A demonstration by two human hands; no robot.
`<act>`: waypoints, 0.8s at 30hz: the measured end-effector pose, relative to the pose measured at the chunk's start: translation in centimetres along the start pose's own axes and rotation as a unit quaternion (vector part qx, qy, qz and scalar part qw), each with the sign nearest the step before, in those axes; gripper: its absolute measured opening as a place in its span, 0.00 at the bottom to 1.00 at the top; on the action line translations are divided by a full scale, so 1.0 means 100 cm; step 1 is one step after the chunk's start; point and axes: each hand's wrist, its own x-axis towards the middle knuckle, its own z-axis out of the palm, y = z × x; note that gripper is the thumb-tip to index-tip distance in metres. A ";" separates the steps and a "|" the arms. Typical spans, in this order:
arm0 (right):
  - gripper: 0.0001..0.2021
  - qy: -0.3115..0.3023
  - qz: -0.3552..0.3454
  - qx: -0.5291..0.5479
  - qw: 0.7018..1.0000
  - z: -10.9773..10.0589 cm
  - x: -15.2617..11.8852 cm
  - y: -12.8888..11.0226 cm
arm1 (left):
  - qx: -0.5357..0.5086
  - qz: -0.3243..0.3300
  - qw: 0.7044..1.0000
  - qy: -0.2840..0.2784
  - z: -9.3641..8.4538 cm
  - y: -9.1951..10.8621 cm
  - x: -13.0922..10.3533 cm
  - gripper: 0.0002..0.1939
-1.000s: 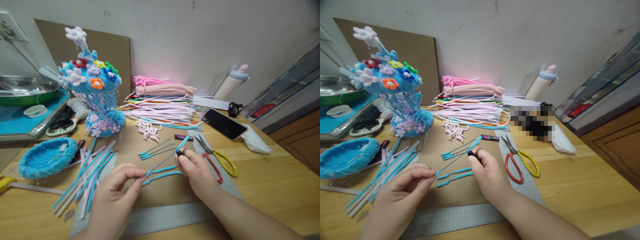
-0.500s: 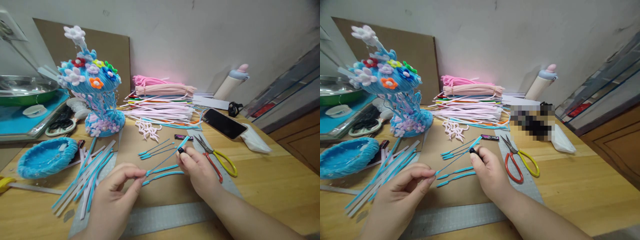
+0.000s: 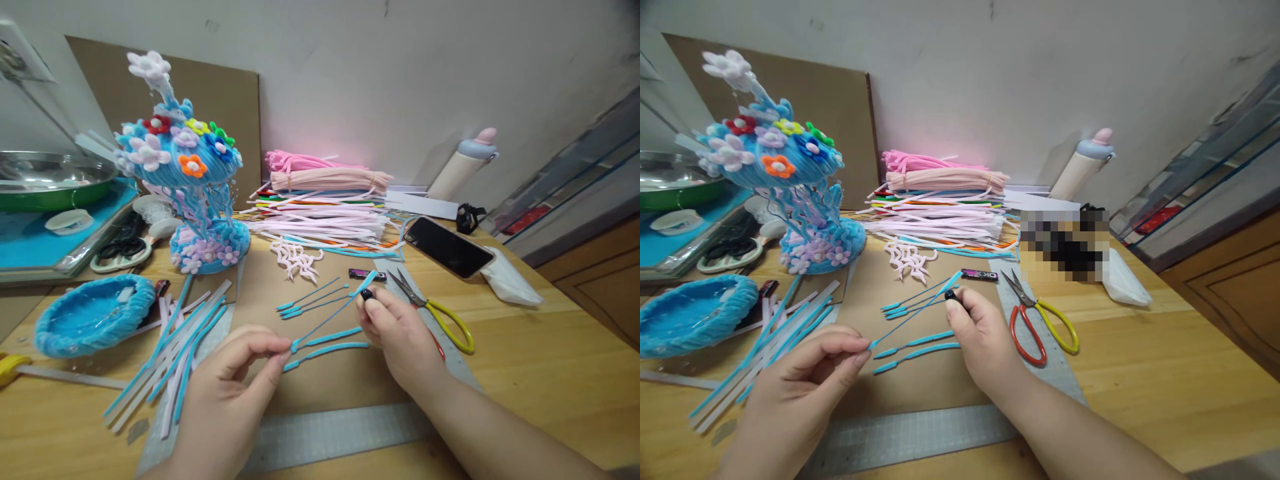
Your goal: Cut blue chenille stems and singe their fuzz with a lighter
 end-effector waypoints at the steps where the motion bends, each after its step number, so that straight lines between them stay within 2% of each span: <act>1: 0.13 0.000 -0.002 0.002 1.000 0.000 0.000 0.000 | -0.001 0.000 1.000 0.001 0.000 0.000 0.000 0.03; 10: 0.14 -0.008 0.005 0.000 1.000 0.000 0.000 0.001 | -0.005 0.001 1.000 0.001 0.000 -0.003 -0.002 0.03; 14: 0.15 -0.044 -0.026 -0.024 0.998 0.003 -0.002 0.001 | -0.029 -0.025 0.999 0.009 0.000 -0.004 0.000 0.02; 17: 0.14 -0.084 -0.066 -0.077 0.991 0.004 -0.003 -0.003 | -0.071 -0.081 0.994 0.029 0.001 -0.006 0.004 0.02; 19: 0.11 -0.087 -0.080 -0.129 0.985 -0.002 0.001 -0.007 | -0.101 -0.136 0.985 0.043 0.001 -0.006 0.006 0.06; 22: 0.09 -0.048 -0.103 -0.249 0.962 -0.022 0.014 -0.010 | -0.147 -0.210 0.965 0.047 0.000 -0.008 0.008 0.10; 24: 0.09 -0.055 -0.097 -0.348 0.931 -0.042 0.028 -0.007 | -0.179 -0.241 0.953 0.046 0.001 -0.009 0.009 0.12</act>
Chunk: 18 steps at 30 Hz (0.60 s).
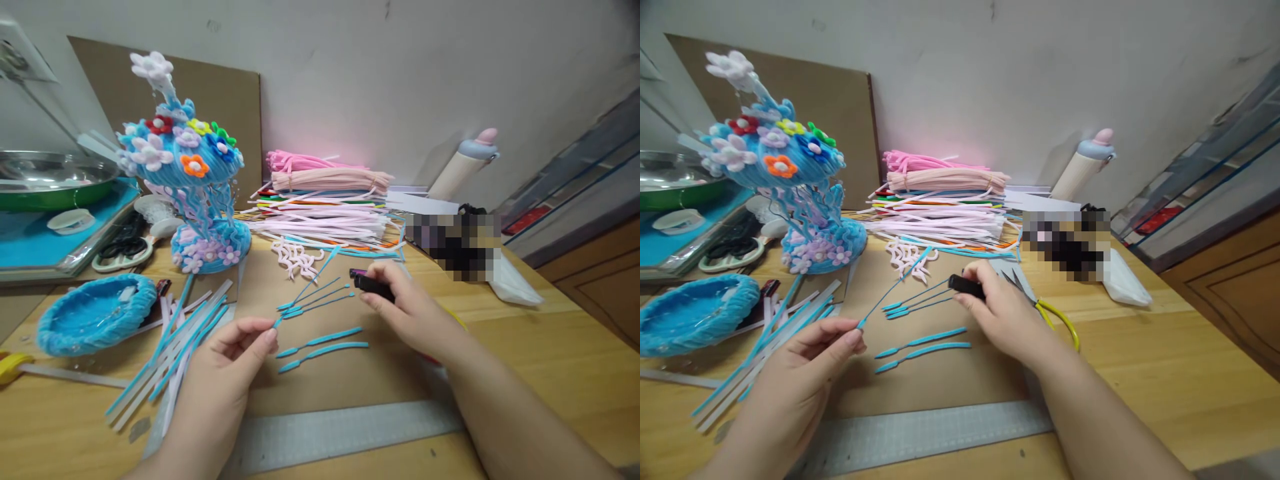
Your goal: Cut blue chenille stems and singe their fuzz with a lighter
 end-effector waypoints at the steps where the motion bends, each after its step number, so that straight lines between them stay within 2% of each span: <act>1: 0.08 -0.018 0.008 -0.045 0.999 -0.005 0.005 0.010 | -0.014 -0.012 1.000 -0.003 0.000 0.000 0.001 0.12; 4: 0.04 -0.056 0.043 -0.170 0.983 -0.008 0.016 0.039 | -0.046 -0.032 0.998 -0.015 0.002 0.001 0.001 0.11; 6: 0.06 -0.046 0.053 -0.196 0.978 -0.002 0.020 0.052 | -0.058 -0.042 0.997 -0.025 0.003 0.003 0.001 0.11; 12: 0.13 0.008 0.059 -0.201 0.978 0.007 0.025 0.052 | -0.040 -0.056 0.996 -0.053 0.002 0.003 0.006 0.11; 15: 0.11 0.047 0.064 -0.185 0.979 0.004 0.026 0.047 | 0.051 -0.008 0.995 -0.081 0.000 -0.003 0.013 0.09; 18: 0.10 0.084 0.071 -0.165 0.980 0.001 0.026 0.044 | 0.185 0.096 0.974 -0.088 -0.001 -0.012 0.020 0.05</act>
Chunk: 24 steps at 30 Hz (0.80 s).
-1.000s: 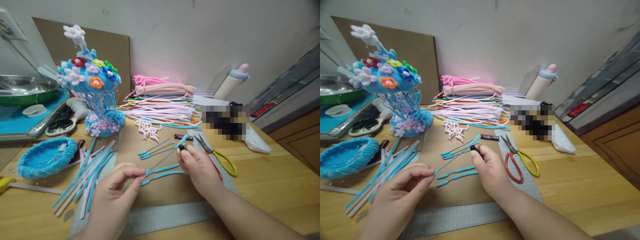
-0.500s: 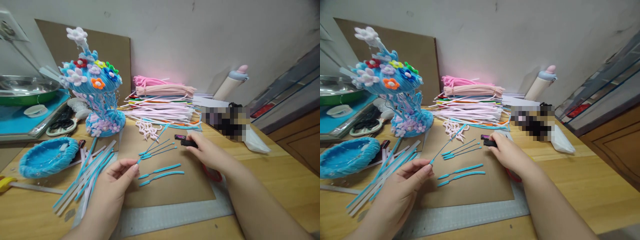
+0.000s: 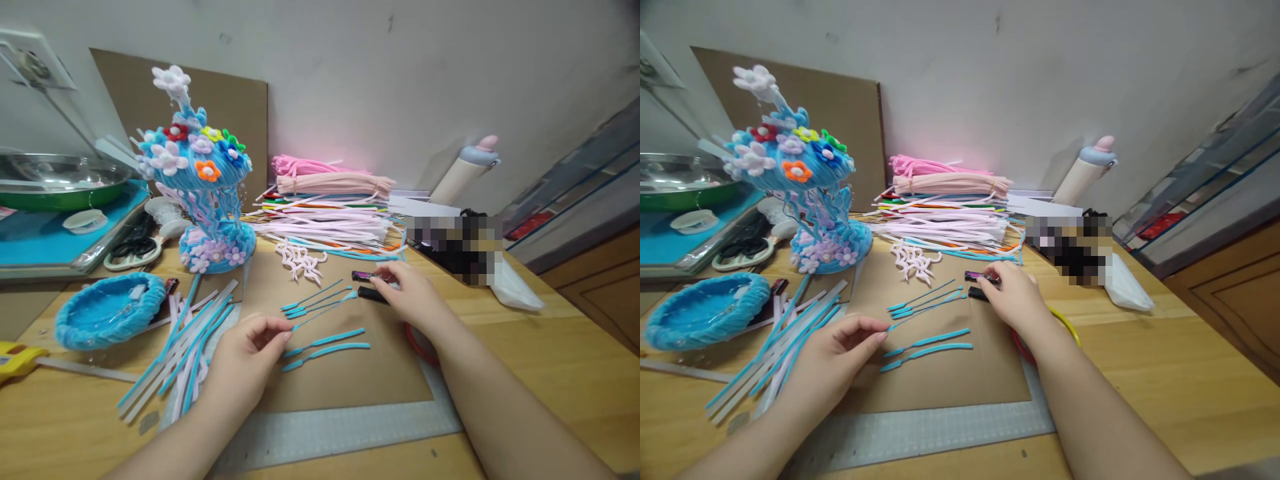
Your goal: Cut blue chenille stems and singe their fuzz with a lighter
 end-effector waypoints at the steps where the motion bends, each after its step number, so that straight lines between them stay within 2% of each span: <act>1: 0.10 0.010 0.005 0.008 1.000 -0.001 0.000 -0.001 | 0.051 0.035 0.998 -0.003 0.000 -0.003 0.002 0.05; 4: 0.10 0.032 0.022 0.032 0.999 -0.006 0.000 -0.004 | 0.163 0.118 0.979 -0.020 0.000 -0.010 0.006 0.06; 10: 0.08 0.059 0.037 0.097 0.993 -0.014 -0.002 -0.012 | 0.258 0.193 0.944 -0.071 0.001 -0.017 0.011 0.07; 14: 0.10 0.065 0.022 0.121 0.990 -0.015 -0.004 -0.011 | 0.303 0.211 0.928 -0.050 0.004 -0.016 0.010 0.07; 16: 0.11 0.062 0.017 0.127 0.990 -0.013 -0.005 -0.010 | 0.339 0.225 0.913 -0.025 0.000 -0.010 0.010 0.08; 19: 0.09 0.071 0.023 0.167 0.983 -0.010 -0.007 -0.010 | 0.407 0.222 0.885 0.029 -0.026 0.005 0.017 0.10; 22: 0.11 0.081 0.016 0.218 0.972 -0.008 -0.009 -0.012 | 0.492 0.168 0.849 0.096 -0.070 0.018 0.029 0.15; 23: 0.11 0.080 0.010 0.224 0.971 -0.008 -0.010 -0.013 | 0.595 0.113 0.787 0.113 -0.085 0.020 0.033 0.17; 24: 0.10 0.077 0.005 0.224 0.972 -0.007 -0.011 -0.015 | 0.626 0.084 0.766 0.121 -0.099 0.020 0.036 0.18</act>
